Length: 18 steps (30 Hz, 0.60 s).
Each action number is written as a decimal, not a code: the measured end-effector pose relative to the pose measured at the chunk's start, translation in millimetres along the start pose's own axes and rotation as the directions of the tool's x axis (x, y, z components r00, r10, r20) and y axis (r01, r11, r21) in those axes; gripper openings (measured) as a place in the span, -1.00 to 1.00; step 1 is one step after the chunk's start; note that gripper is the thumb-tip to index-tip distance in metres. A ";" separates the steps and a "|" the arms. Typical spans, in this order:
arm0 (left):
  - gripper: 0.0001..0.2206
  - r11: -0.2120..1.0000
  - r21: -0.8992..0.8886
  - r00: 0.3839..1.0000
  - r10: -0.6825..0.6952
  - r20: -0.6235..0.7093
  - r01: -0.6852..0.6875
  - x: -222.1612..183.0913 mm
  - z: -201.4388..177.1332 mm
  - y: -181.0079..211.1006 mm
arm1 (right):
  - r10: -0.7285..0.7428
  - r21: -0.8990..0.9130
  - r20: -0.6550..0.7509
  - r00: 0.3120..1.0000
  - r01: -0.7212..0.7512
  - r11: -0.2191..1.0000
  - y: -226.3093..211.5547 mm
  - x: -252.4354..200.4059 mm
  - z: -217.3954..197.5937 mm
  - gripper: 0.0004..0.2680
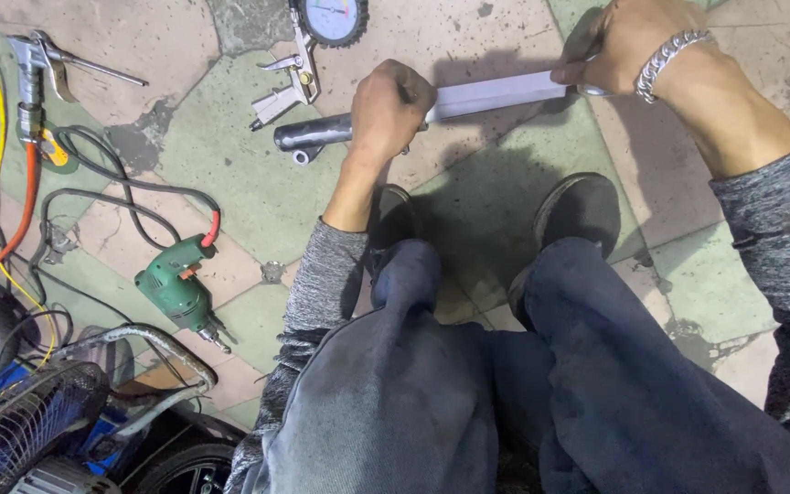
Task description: The person is wrapping white tape around a motorcycle fork tube, likely for protection or marking during a repair process.
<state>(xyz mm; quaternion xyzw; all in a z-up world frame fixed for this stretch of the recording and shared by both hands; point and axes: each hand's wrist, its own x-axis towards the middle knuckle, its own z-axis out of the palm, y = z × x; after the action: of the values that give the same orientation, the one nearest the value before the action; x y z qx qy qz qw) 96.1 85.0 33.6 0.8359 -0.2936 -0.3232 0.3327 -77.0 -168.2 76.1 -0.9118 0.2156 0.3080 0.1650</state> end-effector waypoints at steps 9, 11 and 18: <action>-0.92 0.999 0.025 0.999 0.040 -0.013 -0.040 -1.8 0.4 2.8 | -0.012 -0.038 -0.014 1.000 0.012 0.999 3.3 3.0 5.1 -0.75; -0.93 0.998 0.035 0.998 0.061 -0.019 -0.061 -3.8 0.6 5.4 | 0.005 0.010 0.013 1.000 -0.005 1.000 2.2 2.9 2.8 -0.76; -0.94 0.998 0.002 0.997 0.065 -0.039 -0.065 -6.3 0.4 9.8 | 0.045 0.059 0.108 0.993 -0.052 0.997 -1.0 2.7 -2.6 -0.81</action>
<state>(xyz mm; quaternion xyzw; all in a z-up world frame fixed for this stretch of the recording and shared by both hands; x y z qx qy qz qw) 89.2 83.4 42.9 0.8320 -0.3141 -0.2959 0.3485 -73.3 -169.3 76.6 -0.8830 0.2381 0.3533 0.1968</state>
